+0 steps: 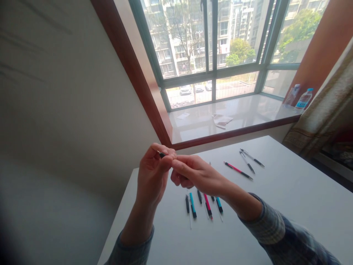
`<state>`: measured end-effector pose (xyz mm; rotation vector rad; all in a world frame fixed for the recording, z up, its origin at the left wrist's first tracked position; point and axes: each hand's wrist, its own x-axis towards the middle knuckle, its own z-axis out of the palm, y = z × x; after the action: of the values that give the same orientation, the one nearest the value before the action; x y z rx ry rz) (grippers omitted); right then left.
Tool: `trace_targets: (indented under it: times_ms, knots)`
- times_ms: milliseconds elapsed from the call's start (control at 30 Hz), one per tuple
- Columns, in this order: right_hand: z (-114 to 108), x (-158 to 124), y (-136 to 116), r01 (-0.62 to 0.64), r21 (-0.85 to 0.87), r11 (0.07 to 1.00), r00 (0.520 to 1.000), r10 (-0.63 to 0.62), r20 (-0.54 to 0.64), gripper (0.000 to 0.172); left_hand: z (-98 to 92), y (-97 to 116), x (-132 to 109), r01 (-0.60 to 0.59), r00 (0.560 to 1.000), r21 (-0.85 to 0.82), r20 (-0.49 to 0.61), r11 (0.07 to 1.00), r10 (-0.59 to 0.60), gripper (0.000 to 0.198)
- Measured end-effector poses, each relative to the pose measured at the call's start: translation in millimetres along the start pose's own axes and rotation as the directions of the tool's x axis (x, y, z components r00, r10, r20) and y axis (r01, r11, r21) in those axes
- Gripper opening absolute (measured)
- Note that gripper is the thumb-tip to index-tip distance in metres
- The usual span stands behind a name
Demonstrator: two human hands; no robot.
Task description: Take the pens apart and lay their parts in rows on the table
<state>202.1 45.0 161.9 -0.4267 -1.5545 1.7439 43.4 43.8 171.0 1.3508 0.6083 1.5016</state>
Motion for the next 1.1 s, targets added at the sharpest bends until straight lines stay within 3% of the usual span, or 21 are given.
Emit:
trace_targets:
  times_ms: [100,200,333,433,567,667,800,867,1000,1100]
  knots:
    - [-4,0,4,-0.016,0.089,0.996,1.000,0.015,0.016,0.042,-2.4,1,-2,0.022,1.000,-0.008,0.017,1.000,-0.021,0.026]
    - [-8,-1,4,-0.024,0.288,0.957,1.000,0.026,0.000,0.029,-6.4,4,-4,0.024,0.996,0.009,0.088,1.000,-0.024,0.032]
    - [-11,-4,2,-0.140,0.468,0.873,0.987,0.083,0.140,0.022,-11.2,9,-6,0.049,0.986,0.009,0.162,0.999,-0.050,0.033]
    - [-10,-5,3,-0.170,0.439,0.882,0.980,0.104,0.170,0.025,-13.2,10,-5,0.028,0.988,0.001,0.152,1.000,-0.028,0.022]
    - [-7,-4,1,-0.117,0.258,0.959,0.990,0.094,0.101,0.030,-14.0,6,-3,0.002,0.989,-0.024,0.149,1.000,0.001,0.020]
    - [-3,-5,-4,-0.022,0.031,0.999,1.000,0.023,-0.013,0.028,-11.9,1,-2,-0.005,0.993,-0.053,0.117,0.999,0.012,0.022]
    - [0,-5,-6,0.083,-0.190,0.978,0.977,-0.117,-0.178,0.025,-9.6,-4,0,0.013,0.999,-0.044,0.047,0.999,-0.011,0.025]
    - [-2,-3,-4,0.088,-0.161,0.983,0.979,-0.116,-0.171,0.027,-11.1,-5,1,0.044,0.997,-0.034,0.066,0.998,-0.041,0.026]
    - [-8,-1,1,0.014,0.078,0.997,0.997,-0.008,-0.081,0.033,-15.2,-6,2,0.087,0.988,-0.046,0.130,0.995,-0.081,0.038]
    - [-8,0,3,0.011,0.133,0.991,0.997,0.000,-0.081,0.037,-14.6,-6,2,0.073,0.996,-0.025,0.050,0.997,-0.072,0.027]
